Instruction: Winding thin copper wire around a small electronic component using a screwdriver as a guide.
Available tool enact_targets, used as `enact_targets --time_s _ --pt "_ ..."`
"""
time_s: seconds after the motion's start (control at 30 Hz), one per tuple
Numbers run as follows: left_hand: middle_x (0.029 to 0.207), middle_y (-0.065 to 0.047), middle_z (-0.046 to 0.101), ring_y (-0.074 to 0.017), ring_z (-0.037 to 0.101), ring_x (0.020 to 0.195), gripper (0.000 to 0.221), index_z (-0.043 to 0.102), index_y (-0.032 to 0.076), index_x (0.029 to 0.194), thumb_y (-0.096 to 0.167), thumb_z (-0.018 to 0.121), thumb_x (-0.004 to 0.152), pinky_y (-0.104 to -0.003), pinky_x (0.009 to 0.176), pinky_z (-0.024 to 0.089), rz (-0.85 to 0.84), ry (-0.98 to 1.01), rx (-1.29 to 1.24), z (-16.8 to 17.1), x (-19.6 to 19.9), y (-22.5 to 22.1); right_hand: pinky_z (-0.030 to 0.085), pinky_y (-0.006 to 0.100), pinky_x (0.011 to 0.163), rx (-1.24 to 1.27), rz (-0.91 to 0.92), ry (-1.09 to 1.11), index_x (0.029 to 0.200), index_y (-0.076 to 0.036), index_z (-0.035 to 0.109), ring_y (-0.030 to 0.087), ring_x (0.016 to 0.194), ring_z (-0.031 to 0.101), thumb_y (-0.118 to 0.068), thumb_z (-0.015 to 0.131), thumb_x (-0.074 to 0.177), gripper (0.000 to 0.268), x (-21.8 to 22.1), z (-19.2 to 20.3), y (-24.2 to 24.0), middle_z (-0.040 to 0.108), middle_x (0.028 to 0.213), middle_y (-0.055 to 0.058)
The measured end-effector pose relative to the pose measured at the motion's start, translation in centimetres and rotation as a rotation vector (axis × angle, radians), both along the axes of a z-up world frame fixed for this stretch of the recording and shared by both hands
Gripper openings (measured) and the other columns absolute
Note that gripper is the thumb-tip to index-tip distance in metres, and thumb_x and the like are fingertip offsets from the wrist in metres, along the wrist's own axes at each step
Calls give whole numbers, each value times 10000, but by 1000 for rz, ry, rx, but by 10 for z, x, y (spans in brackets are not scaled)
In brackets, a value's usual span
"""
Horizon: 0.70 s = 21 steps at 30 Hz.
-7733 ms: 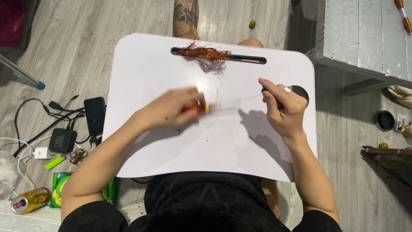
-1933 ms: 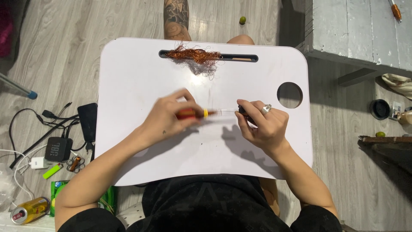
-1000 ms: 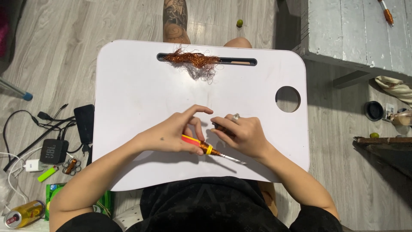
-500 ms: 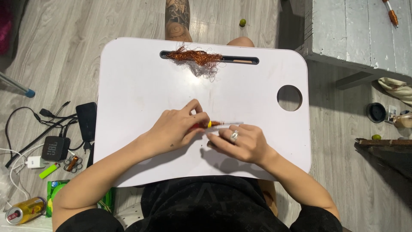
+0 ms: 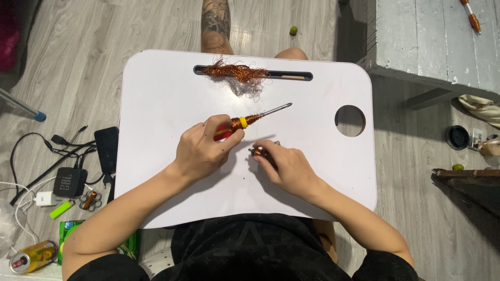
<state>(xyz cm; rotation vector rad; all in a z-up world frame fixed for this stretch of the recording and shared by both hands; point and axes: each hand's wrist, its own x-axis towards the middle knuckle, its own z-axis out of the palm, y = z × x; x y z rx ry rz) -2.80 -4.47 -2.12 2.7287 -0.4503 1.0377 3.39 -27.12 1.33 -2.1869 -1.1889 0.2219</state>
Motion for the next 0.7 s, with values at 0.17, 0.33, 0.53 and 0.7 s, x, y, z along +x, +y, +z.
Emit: enact_targets --time_s 0.17,0.33,0.53,0.7 --pt "1030 -1 501 -168 693 682 168 690 270 1052 164 624 940 -279 637 586 47 -62 -29 -10 6 3 566 381 599 138 -104 257 1179 -110 622 332 652 716 -230 656 932 277 5 -2 -2 744 765 145" --pt "1003 -9 516 -223 714 705 88 697 217 963 139 657 955 -298 603 575 95 -79 -150 14 9 12 553 278 583 404 -169 402 1051 -75 688 160 617 681 -145 722 896 174 14 -15 -10 719 695 91" --pt "990 -53 498 -300 718 700 48 658 134 959 95 685 947 -400 579 579 53 27 -365 34 12 14 543 266 559 550 -41 215 1070 -49 741 179 556 662 -145 819 796 301 10 -22 -10 713 653 87" --pt "966 -40 491 -295 717 673 53 659 138 937 94 688 943 -377 574 585 54 55 -499 39 9 14 520 290 498 464 168 279 1335 32 579 185 532 633 -85 481 985 383 -5 6 -5 709 679 103"
